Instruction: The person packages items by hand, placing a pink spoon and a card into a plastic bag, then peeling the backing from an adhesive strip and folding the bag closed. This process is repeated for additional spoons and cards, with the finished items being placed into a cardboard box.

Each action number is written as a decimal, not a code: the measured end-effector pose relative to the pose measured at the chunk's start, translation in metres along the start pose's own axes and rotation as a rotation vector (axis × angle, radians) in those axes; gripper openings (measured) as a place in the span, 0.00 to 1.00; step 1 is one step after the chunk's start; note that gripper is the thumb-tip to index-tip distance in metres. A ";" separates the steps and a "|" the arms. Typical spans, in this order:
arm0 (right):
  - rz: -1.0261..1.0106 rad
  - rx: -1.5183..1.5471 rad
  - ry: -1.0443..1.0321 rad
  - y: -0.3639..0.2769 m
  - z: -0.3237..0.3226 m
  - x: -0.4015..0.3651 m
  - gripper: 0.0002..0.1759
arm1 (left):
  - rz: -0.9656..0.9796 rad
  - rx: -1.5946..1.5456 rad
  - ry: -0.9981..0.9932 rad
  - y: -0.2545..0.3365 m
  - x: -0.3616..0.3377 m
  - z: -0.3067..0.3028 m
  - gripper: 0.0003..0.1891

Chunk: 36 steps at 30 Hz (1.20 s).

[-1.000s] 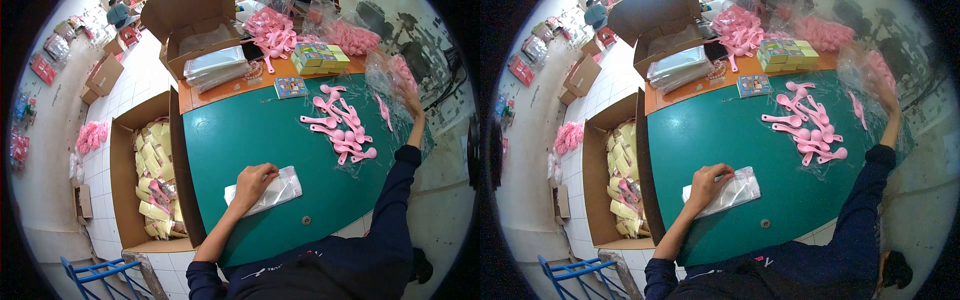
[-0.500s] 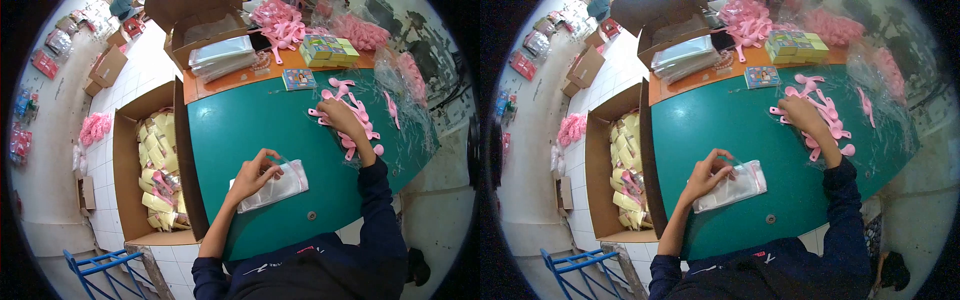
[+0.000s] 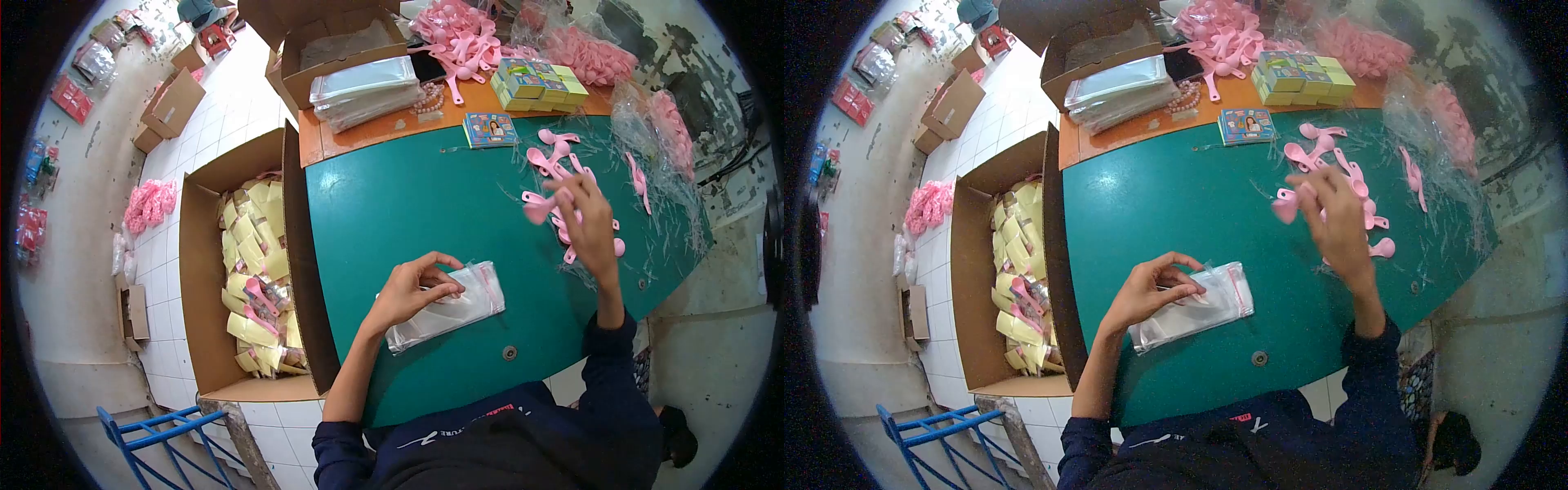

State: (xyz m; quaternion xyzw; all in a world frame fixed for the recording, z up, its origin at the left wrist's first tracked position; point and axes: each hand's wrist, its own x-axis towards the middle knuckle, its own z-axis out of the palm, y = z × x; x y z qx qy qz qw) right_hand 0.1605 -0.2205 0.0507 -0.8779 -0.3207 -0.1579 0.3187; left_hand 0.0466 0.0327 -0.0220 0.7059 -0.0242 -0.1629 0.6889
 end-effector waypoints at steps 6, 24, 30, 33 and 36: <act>0.364 0.691 0.074 -0.041 0.031 -0.037 0.09 | -0.002 -0.138 0.101 0.004 -0.002 0.003 0.19; 0.173 0.692 -0.198 -0.060 0.042 -0.027 0.13 | 0.110 -0.295 0.037 0.005 -0.003 0.006 0.20; -0.132 0.565 -0.326 -0.057 0.030 -0.015 0.17 | 0.157 -0.429 0.058 0.008 -0.004 0.009 0.19; -0.058 0.735 -0.422 -0.050 0.030 -0.008 0.20 | 0.170 -0.468 0.070 0.008 -0.006 0.009 0.19; -0.019 0.800 -0.668 -0.046 0.032 -0.010 0.24 | 0.193 -0.487 0.088 0.008 -0.006 0.008 0.19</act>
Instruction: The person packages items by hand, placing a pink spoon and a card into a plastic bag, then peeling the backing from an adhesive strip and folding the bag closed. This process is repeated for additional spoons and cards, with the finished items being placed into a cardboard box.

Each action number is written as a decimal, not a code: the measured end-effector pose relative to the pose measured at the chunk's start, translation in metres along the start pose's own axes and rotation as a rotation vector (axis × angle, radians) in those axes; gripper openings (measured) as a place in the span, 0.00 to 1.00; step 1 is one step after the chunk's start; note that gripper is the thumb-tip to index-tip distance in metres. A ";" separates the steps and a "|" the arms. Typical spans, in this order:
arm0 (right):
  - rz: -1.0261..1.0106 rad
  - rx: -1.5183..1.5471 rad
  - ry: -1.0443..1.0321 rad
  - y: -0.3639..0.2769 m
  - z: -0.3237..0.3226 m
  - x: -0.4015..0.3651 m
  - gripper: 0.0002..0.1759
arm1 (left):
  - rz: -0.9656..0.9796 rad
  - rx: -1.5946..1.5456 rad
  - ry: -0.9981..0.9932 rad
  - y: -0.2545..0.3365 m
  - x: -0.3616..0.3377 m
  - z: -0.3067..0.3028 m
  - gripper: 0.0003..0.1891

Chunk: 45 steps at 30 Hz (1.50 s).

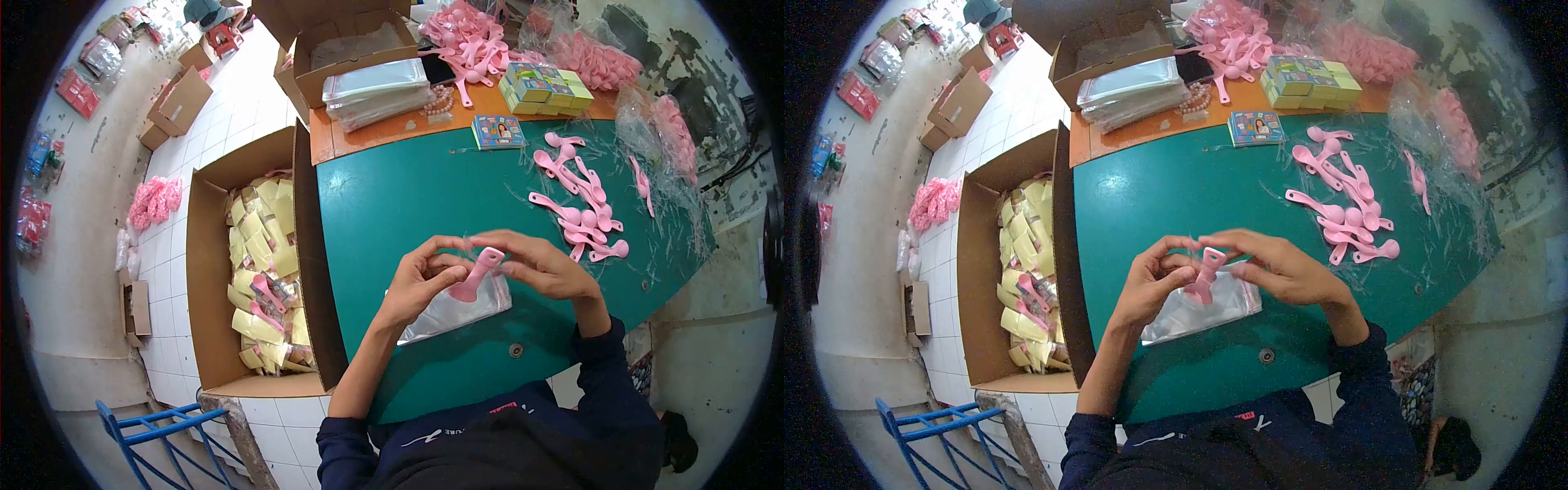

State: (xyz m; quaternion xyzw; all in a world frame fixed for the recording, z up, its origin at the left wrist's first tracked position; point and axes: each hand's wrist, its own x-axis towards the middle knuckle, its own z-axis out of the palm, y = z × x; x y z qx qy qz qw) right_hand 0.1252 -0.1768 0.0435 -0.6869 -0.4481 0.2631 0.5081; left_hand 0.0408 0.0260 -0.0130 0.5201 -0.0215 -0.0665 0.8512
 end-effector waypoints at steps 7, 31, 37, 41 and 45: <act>0.195 0.363 0.048 -0.008 0.004 0.000 0.20 | 0.016 -0.075 -0.033 0.001 0.001 0.001 0.17; 0.060 -0.078 0.058 0.007 0.040 0.011 0.32 | 0.487 -0.257 0.023 0.059 -0.001 0.005 0.12; -0.059 -0.048 0.246 -0.002 0.047 0.021 0.23 | 0.509 -0.317 0.128 0.069 0.008 0.007 0.12; 0.046 0.107 0.265 0.006 0.050 0.027 0.16 | 0.471 -0.279 0.344 0.081 0.017 0.013 0.15; 0.128 0.197 0.226 0.012 0.034 0.029 0.10 | 0.496 -0.292 0.546 0.095 0.025 0.015 0.13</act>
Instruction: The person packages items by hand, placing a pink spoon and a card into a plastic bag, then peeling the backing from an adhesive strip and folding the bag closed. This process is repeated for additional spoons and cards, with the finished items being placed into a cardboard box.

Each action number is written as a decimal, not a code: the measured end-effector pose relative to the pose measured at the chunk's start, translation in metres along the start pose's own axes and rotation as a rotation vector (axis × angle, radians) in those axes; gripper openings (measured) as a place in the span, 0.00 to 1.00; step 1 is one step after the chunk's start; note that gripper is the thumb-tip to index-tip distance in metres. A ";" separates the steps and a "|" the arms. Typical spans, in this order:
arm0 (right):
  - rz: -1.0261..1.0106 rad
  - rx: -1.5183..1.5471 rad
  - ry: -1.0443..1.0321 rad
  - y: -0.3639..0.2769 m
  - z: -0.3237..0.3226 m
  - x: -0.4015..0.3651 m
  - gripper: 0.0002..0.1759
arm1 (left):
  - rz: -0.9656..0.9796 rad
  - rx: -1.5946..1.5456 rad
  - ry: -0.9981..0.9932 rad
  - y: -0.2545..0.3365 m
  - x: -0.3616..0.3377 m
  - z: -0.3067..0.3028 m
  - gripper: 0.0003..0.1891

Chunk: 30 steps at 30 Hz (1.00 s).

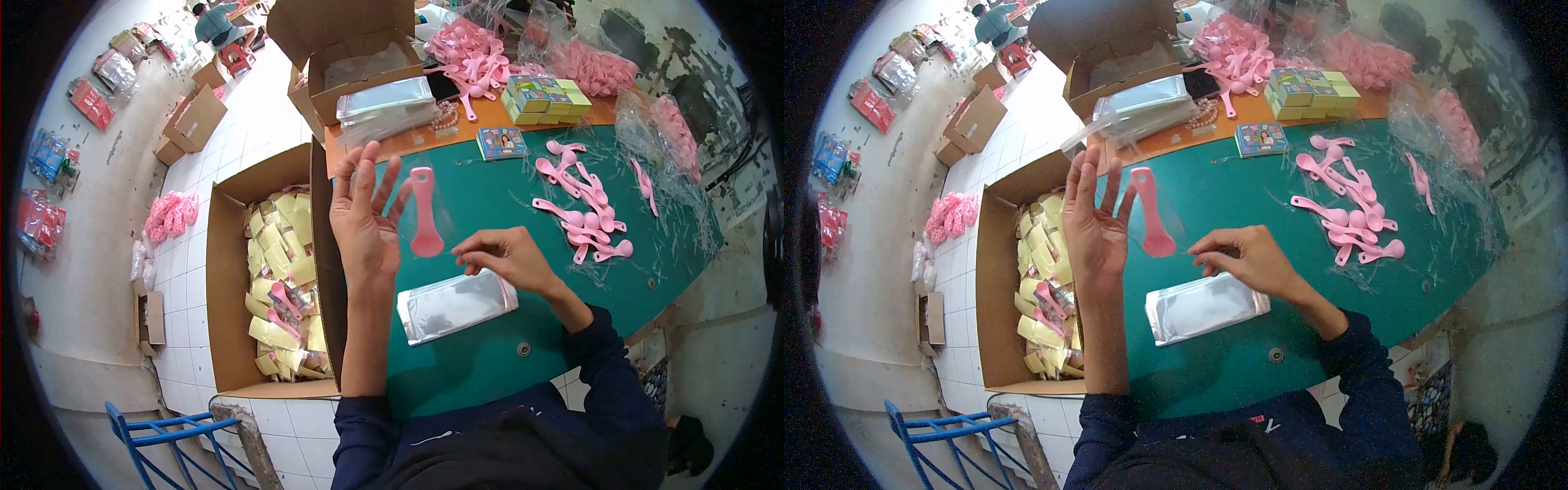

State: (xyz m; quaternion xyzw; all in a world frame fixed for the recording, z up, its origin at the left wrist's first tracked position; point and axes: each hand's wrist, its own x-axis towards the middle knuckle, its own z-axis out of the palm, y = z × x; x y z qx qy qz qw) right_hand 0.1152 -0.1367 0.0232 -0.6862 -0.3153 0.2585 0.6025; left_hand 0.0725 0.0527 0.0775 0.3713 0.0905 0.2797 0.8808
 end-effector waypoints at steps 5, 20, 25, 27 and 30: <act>-0.115 -0.354 0.151 0.023 -0.098 0.058 0.17 | 0.149 0.059 -0.118 0.014 0.010 -0.005 0.18; 0.272 -1.164 0.766 0.115 -0.182 0.142 0.17 | 0.067 -0.594 -0.517 0.022 0.035 -0.050 0.12; 0.183 -1.184 0.840 0.108 -0.190 0.143 0.10 | 0.008 -0.683 -0.751 0.015 0.046 -0.065 0.16; -0.058 -1.087 0.806 0.093 -0.185 0.134 0.11 | 0.005 -0.682 -0.707 0.014 0.045 -0.064 0.16; -0.054 -0.751 0.574 0.020 -0.127 0.098 0.12 | 0.009 -0.646 -0.654 0.014 0.046 -0.064 0.15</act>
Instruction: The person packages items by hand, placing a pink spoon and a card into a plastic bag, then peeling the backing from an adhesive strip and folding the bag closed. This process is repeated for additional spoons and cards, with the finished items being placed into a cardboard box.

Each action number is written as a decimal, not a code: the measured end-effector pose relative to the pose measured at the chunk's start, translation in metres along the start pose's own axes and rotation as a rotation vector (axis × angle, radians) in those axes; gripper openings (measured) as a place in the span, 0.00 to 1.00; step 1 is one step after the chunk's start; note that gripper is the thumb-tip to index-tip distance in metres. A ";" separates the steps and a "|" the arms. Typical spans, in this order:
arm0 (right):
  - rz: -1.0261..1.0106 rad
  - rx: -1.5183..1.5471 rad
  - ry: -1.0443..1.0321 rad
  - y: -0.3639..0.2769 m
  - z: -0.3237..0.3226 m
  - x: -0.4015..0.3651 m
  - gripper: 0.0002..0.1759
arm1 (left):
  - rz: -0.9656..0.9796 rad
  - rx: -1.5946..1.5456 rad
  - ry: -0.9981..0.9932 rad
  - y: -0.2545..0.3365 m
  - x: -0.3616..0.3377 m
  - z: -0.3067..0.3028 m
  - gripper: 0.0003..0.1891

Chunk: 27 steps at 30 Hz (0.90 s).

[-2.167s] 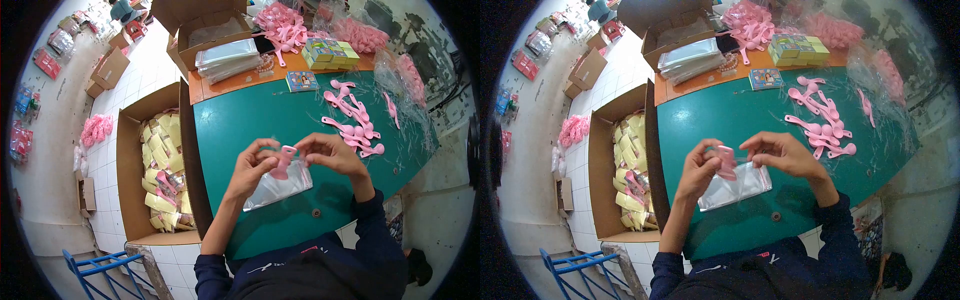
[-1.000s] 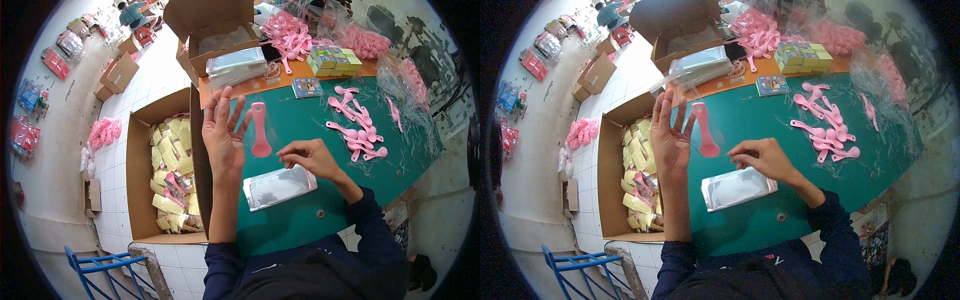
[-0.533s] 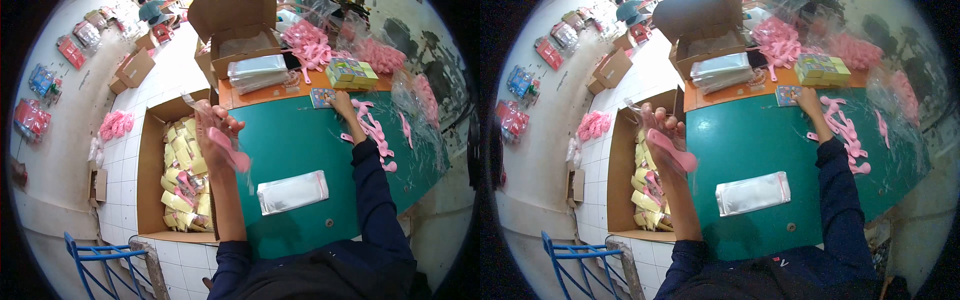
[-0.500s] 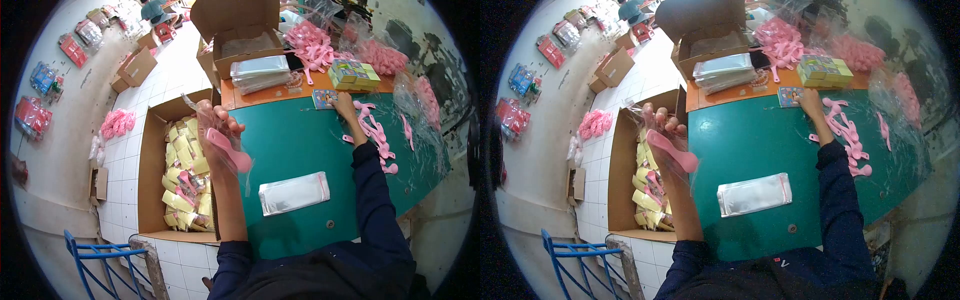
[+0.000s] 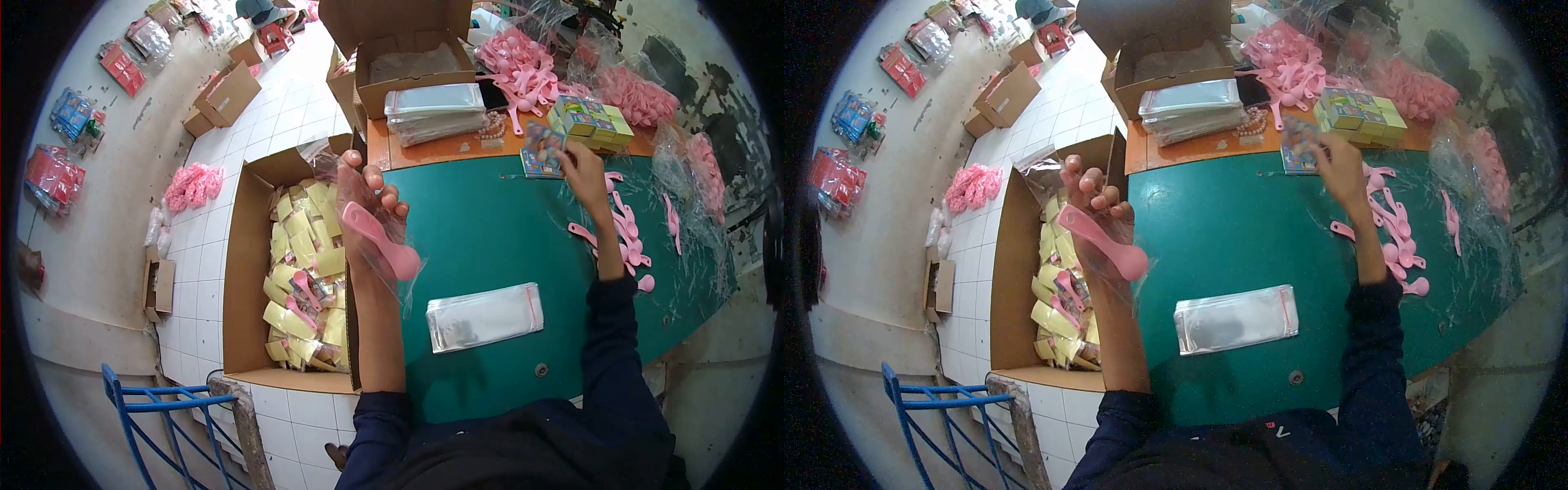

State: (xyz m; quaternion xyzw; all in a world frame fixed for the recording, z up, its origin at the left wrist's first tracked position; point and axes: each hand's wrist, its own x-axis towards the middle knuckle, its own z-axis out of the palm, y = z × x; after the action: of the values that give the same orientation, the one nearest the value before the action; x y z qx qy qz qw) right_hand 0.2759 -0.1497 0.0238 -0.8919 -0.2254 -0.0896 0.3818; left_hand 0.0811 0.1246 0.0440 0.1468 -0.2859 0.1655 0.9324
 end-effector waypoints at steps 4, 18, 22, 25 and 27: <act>-0.677 0.087 0.090 -0.115 -0.025 -0.078 0.13 | 0.064 0.199 0.181 -0.007 0.000 0.004 0.13; -0.590 -0.033 0.119 -0.102 -0.056 -0.097 0.17 | 0.018 0.725 0.297 -0.048 0.043 -0.006 0.11; -0.257 0.188 0.178 -0.104 -0.063 -0.081 0.15 | -0.288 1.008 0.194 -0.041 0.018 0.006 0.08; -0.202 0.650 0.126 -0.105 -0.063 -0.069 0.18 | -0.411 0.998 0.113 -0.044 0.003 0.012 0.08; -0.175 0.697 0.003 -0.109 -0.062 -0.067 0.20 | -0.443 1.029 0.107 -0.045 -0.002 0.016 0.08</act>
State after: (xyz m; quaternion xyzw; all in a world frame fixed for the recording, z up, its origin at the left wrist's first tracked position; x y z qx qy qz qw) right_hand 0.1658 -0.1507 0.1147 -0.6853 -0.3175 -0.0411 0.6541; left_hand 0.0899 0.0774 0.0471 0.6305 -0.0828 0.0913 0.7664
